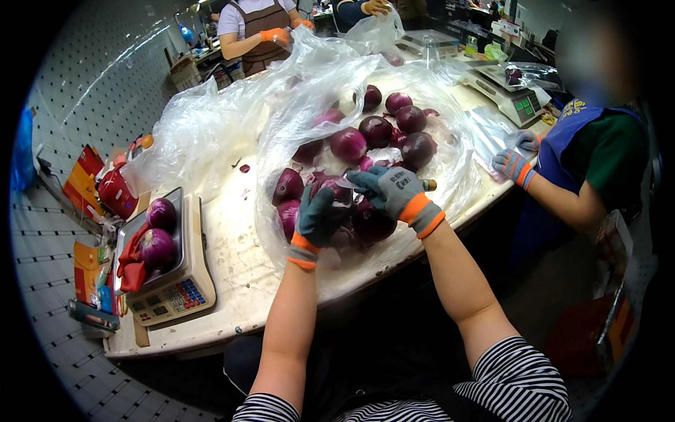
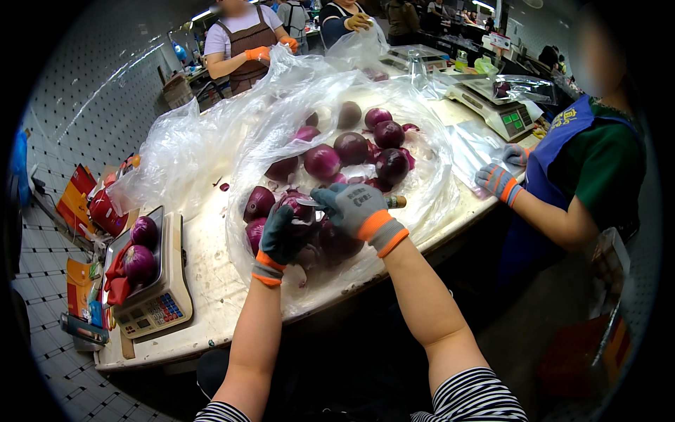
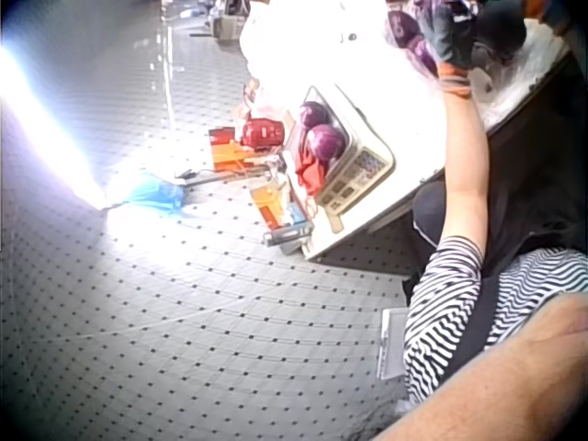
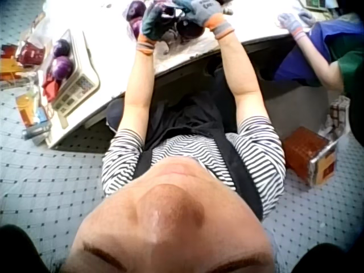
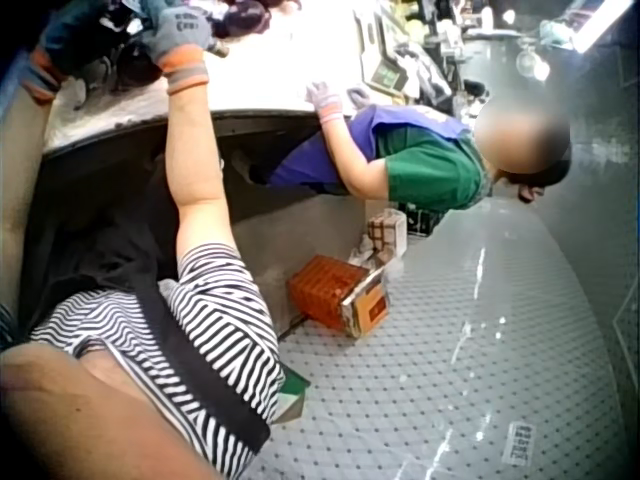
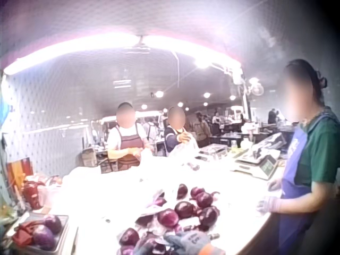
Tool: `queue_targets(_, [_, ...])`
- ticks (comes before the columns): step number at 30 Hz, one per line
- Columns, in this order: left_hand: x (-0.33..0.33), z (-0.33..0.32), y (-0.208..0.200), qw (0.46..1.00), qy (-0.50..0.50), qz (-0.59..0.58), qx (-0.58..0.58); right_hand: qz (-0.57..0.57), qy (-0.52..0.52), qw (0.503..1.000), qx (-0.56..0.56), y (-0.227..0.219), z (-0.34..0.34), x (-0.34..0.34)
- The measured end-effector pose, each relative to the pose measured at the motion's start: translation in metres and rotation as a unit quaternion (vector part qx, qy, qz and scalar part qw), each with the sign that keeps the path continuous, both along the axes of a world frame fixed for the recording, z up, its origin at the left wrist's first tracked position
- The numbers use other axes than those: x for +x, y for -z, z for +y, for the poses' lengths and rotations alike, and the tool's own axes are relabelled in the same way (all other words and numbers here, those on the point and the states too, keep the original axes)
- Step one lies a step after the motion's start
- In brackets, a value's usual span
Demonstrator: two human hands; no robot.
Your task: The person peels red onions by hand, removing the dry outer skins and placing the peeled onions into a plastic bag. The person handles the onions one at a time, using gloved hands to strip the layers and discarding the skins onto the table.
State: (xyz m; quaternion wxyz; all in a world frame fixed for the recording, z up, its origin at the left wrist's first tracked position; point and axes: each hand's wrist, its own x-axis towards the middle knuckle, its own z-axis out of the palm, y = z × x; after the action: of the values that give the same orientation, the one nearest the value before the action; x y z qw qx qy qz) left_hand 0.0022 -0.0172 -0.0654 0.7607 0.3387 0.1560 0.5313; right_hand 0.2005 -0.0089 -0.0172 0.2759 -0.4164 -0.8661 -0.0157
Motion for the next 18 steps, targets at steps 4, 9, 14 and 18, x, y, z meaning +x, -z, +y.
queue_targets(4, [-0.005, -0.006, -0.008, 0.998, 0.067, 0.002, 0.002, -0.006, 0.014, 1.0, 0.003, 0.001, -0.001, 0.004])
queue_targets(9, [-0.007, -0.01, -0.009, 0.992, 0.107, -0.04, -0.057, -0.016, 0.031, 0.999, 0.006, 0.01, 0.001, -0.002])
queue_targets(14, [-0.012, 0.003, 0.022, 0.994, 0.074, -0.057, -0.062, -0.025, 0.111, 0.991, -0.068, 0.015, -0.003, -0.019])
queue_targets(18, [-0.01, 0.009, 0.032, 0.997, 0.041, -0.047, -0.04, -0.036, 0.116, 0.977, -0.177, -0.009, -0.011, -0.026])
